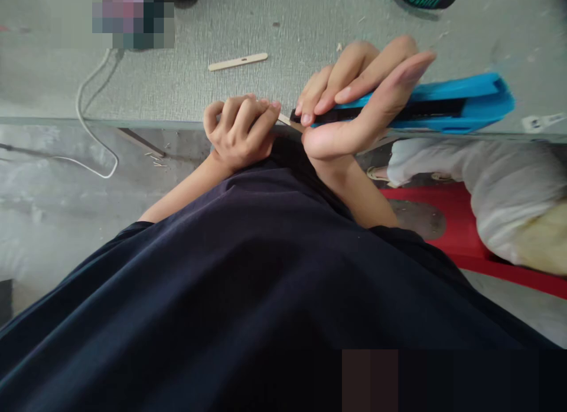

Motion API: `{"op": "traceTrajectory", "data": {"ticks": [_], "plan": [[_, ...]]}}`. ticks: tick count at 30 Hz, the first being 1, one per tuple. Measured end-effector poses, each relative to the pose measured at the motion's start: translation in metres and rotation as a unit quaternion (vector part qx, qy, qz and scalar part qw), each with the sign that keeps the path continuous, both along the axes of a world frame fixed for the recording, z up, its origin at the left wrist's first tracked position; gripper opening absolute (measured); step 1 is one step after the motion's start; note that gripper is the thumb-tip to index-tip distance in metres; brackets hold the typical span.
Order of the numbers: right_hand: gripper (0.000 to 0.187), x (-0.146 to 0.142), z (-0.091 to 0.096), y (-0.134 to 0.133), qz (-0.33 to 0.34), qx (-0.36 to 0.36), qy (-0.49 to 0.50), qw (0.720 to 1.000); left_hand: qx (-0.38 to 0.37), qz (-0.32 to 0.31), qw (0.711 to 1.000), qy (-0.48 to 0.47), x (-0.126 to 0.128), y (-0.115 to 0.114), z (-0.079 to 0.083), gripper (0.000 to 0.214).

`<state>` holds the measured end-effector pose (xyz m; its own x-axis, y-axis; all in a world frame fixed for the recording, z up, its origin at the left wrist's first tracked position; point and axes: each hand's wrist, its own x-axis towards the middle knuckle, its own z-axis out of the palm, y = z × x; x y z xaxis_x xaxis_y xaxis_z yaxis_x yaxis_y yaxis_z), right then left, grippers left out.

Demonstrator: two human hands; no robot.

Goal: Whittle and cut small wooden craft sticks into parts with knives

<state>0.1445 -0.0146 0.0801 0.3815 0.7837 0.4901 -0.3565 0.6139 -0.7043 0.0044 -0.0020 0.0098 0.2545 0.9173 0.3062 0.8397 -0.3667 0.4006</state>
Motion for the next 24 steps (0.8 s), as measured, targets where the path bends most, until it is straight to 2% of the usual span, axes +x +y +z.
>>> {"op": "traceTrajectory", "data": {"ticks": [3,8,12,14,16,18,24], "plan": [[0.065,-0.009,-0.003,0.008,-0.046,0.086,0.033,0.995,0.063,-0.009,0.996,-0.057,-0.002,0.01,-0.019,0.048],[0.067,-0.016,-0.006,0.019,-0.045,0.122,0.069,0.989,0.118,-0.021,0.99,-0.069,-0.007,0.015,-0.035,0.046],[0.077,-0.012,-0.001,0.012,-0.019,0.13,0.052,0.99,0.137,-0.016,0.989,-0.058,-0.007,0.015,-0.039,0.046],[0.075,-0.013,0.004,0.008,0.005,0.092,0.019,0.996,0.134,-0.014,0.989,-0.055,-0.007,0.015,-0.041,0.046],[0.068,-0.017,0.011,0.006,-0.09,0.13,0.117,0.98,0.127,-0.015,0.99,-0.056,-0.006,0.015,-0.041,0.045],[0.064,-0.021,0.015,0.007,-0.106,0.121,0.137,0.977,0.124,-0.02,0.99,-0.058,-0.005,0.014,-0.041,0.047],[0.064,-0.023,0.006,0.015,-0.047,0.168,0.074,0.982,0.113,-0.021,0.991,-0.07,-0.005,0.012,-0.038,0.052]]}}
